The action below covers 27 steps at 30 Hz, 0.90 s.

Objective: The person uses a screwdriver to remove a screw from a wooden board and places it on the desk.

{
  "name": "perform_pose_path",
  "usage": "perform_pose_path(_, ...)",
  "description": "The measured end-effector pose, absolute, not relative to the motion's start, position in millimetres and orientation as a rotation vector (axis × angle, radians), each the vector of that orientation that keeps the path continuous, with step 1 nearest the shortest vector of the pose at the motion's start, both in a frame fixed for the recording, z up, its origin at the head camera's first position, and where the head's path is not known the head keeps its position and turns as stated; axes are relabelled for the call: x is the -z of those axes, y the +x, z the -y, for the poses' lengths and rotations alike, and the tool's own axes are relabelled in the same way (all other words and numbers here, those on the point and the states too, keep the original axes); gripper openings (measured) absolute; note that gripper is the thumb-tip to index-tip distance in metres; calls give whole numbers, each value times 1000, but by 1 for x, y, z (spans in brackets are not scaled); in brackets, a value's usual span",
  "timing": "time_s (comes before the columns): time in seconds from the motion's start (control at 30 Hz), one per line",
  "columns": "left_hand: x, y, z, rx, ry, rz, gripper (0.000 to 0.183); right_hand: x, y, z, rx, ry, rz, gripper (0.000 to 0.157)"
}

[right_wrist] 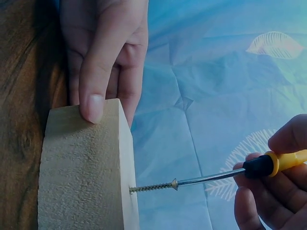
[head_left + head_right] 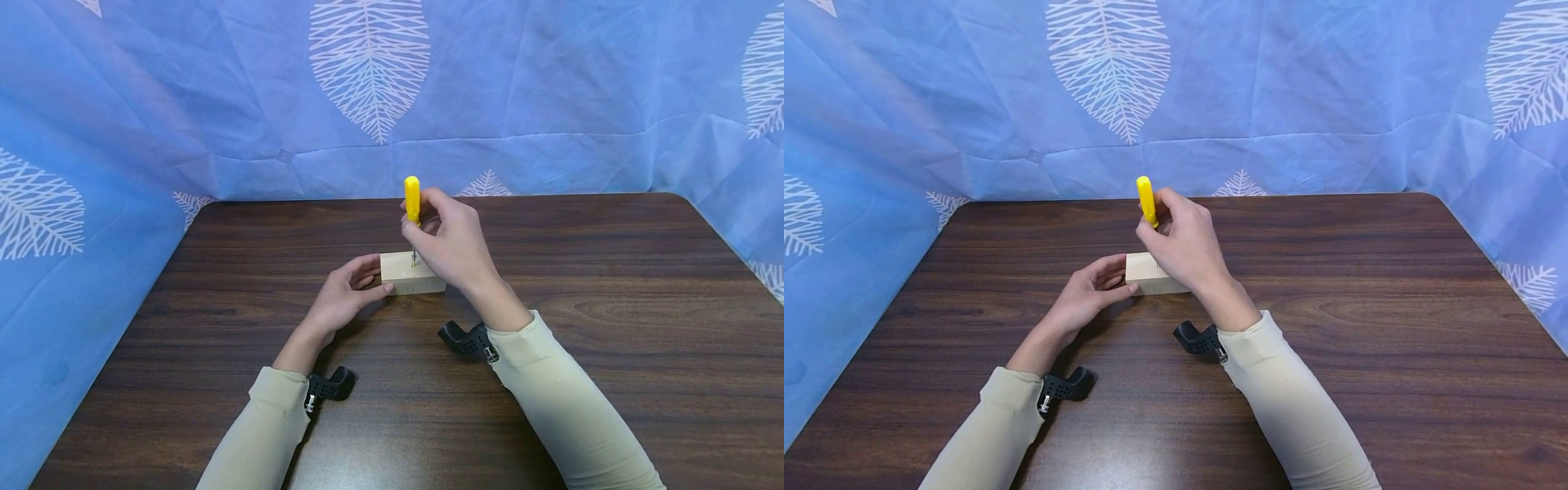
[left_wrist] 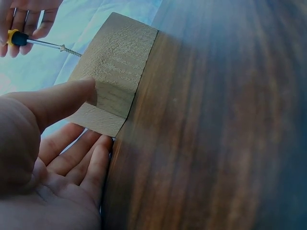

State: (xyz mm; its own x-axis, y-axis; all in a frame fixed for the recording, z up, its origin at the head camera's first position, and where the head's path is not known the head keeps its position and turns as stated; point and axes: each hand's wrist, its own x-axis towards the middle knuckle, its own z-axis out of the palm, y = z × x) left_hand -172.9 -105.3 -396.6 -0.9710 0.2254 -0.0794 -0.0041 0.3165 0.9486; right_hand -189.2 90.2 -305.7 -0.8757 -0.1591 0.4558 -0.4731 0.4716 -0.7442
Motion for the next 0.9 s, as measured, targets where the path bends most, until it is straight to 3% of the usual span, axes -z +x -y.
perform_pose_path(0.13, 396, -172, 105, -1709, 202, -2391, 57, 307, -189, -91, -1351, 545, 2412, 11)
perform_pose_path(0.37, 394, -172, 104, -1710, 199, -2391, 56, 306, -189, -92, -1372, 553, 2411, 23)
perform_pose_path(0.9, 394, -173, 105, -1716, 174, -2385, 58, 305, -187, -92, -1361, 564, 2454, 9)
